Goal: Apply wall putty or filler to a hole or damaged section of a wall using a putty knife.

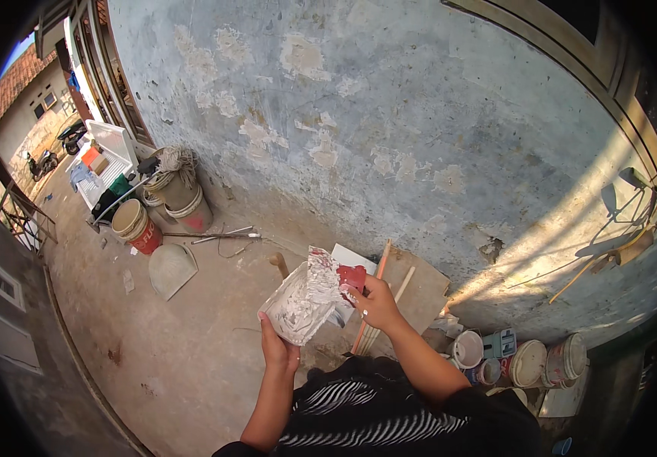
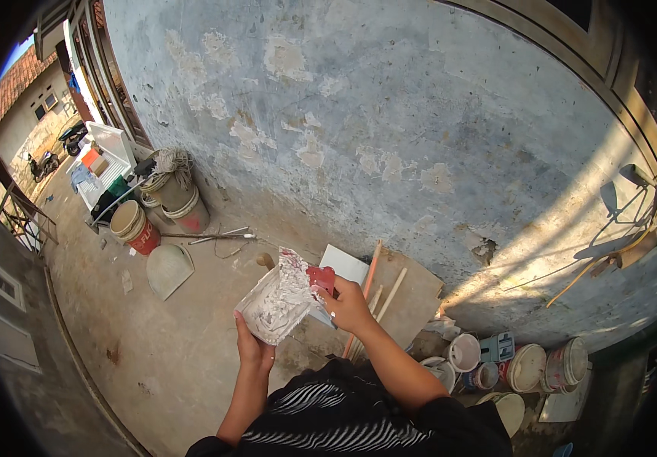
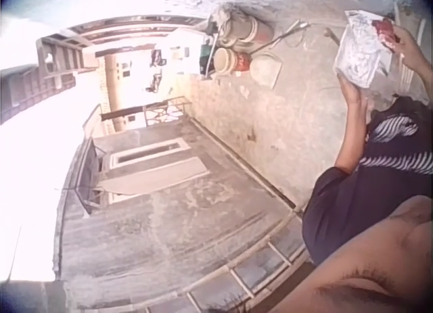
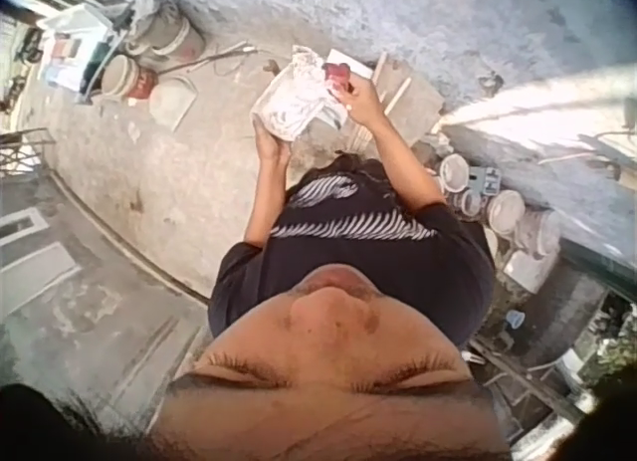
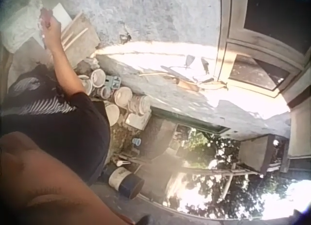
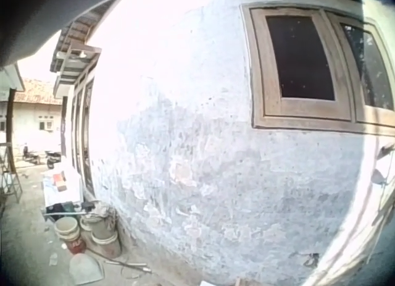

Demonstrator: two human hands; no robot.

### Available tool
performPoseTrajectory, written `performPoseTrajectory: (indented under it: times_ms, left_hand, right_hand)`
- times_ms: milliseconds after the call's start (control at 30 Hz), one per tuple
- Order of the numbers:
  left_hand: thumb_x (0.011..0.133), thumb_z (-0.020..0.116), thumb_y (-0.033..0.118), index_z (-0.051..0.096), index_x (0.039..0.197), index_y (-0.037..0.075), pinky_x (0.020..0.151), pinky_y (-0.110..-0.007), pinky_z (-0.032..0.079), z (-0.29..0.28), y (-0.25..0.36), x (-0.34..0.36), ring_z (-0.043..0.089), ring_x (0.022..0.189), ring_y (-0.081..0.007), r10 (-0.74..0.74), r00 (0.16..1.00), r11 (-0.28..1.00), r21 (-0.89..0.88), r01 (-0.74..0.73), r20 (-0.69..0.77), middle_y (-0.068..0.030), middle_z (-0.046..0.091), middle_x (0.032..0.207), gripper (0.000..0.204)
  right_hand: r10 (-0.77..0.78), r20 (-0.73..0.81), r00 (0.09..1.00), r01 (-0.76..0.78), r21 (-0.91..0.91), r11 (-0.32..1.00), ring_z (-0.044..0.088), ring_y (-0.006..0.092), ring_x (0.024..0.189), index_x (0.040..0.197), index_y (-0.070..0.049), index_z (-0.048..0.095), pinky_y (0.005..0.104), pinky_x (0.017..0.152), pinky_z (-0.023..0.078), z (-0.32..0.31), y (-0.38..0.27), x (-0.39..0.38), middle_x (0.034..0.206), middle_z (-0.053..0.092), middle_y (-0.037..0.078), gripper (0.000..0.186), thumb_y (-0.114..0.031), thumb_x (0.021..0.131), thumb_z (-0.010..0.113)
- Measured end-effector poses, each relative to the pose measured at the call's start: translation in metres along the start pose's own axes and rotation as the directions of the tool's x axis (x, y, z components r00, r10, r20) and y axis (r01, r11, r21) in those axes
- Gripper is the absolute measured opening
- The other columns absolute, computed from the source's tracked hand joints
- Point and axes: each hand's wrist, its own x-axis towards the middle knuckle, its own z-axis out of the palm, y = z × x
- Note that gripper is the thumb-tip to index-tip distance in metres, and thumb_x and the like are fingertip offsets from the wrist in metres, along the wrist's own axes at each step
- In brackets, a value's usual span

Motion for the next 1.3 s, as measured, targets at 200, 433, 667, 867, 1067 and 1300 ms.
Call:
performPoseTrajectory:
  times_ms: [200,433,667,867,1067,1300]
  left_hand:
    - [0.106,0.032,0.052,0.034,0.148,0.0,0.112,-0.045,0.041,-0.016,0.015,-0.006,0.05,0.134,-0.0304,-0.01,1.0,0.999,-0.038,0.01,-0.024,-0.0172,0.048,0.147,0.067]
    - [0.106,0.032,0.051,0.034,0.148,0.0,0.113,-0.045,0.041,-0.026,0.035,-0.005,0.05,0.134,-0.0305,0.019,1.0,0.998,-0.055,-0.02,-0.025,-0.017,0.047,0.148,0.066]
    - [0.107,0.034,0.049,0.033,0.148,0.0,0.113,-0.044,0.041,-0.019,0.048,-0.011,0.05,0.134,-0.0302,0.078,0.997,0.994,-0.07,-0.08,-0.029,-0.0176,0.047,0.147,0.064]
    - [0.107,0.036,0.047,0.035,0.147,0.0,0.11,-0.043,0.044,-0.018,0.046,-0.015,0.052,0.131,-0.0295,0.082,0.996,0.993,-0.082,-0.085,-0.045,-0.0173,0.049,0.145,0.062]
    - [0.108,0.037,0.045,0.038,0.144,0.002,0.109,-0.042,0.045,-0.029,0.054,-0.022,0.054,0.129,-0.0279,0.115,0.989,0.99,-0.067,-0.122,-0.095,-0.0164,0.051,0.141,0.056]
    - [0.107,0.038,0.045,0.039,0.143,0.003,0.107,-0.042,0.047,-0.038,0.065,-0.04,0.056,0.126,-0.0273,0.183,0.971,0.982,-0.022,-0.189,-0.156,-0.0153,0.054,0.138,0.055]
  right_hand:
    - [0.033,0.225,0.974,0.032,-0.278,0.96,0.057,0.0198,0.057,0.11,-0.002,0.068,0.0344,0.058,0.046,0.039,-0.009,-0.006,0.067,0.062,0.013,0.024,-0.018,0.093,0.068]
    - [-0.029,0.076,0.997,0.039,-0.139,0.989,0.057,0.013,0.062,0.108,-0.002,0.07,0.0317,0.059,0.046,0.058,-0.018,-0.012,0.071,0.066,0.009,0.022,-0.017,0.093,0.069]
    - [0.108,-0.021,0.994,-0.097,0.293,0.951,0.059,0.0066,0.082,0.114,0.001,0.068,0.0247,0.074,0.048,0.07,0.002,-0.021,0.094,0.069,0.0,0.022,-0.013,0.098,0.064]
    - [0.106,-0.036,0.994,-0.088,0.34,0.936,0.061,0.0071,0.088,0.115,0.002,0.066,0.0247,0.078,0.049,0.066,0.01,-0.021,0.098,0.069,0.002,0.021,-0.011,0.099,0.063]
    - [0.079,-0.159,0.984,-0.003,0.431,0.902,0.062,0.0087,0.084,0.117,0.001,0.064,0.0248,0.075,0.049,0.058,-0.011,-0.013,0.097,0.067,0.0,0.022,-0.009,0.098,0.063]
    - [-0.181,0.184,0.966,0.208,-0.14,0.968,0.06,0.0211,0.06,0.109,-0.001,0.07,0.0334,0.059,0.047,0.102,-0.04,-0.017,0.074,0.065,0.015,0.02,-0.011,0.091,0.068]
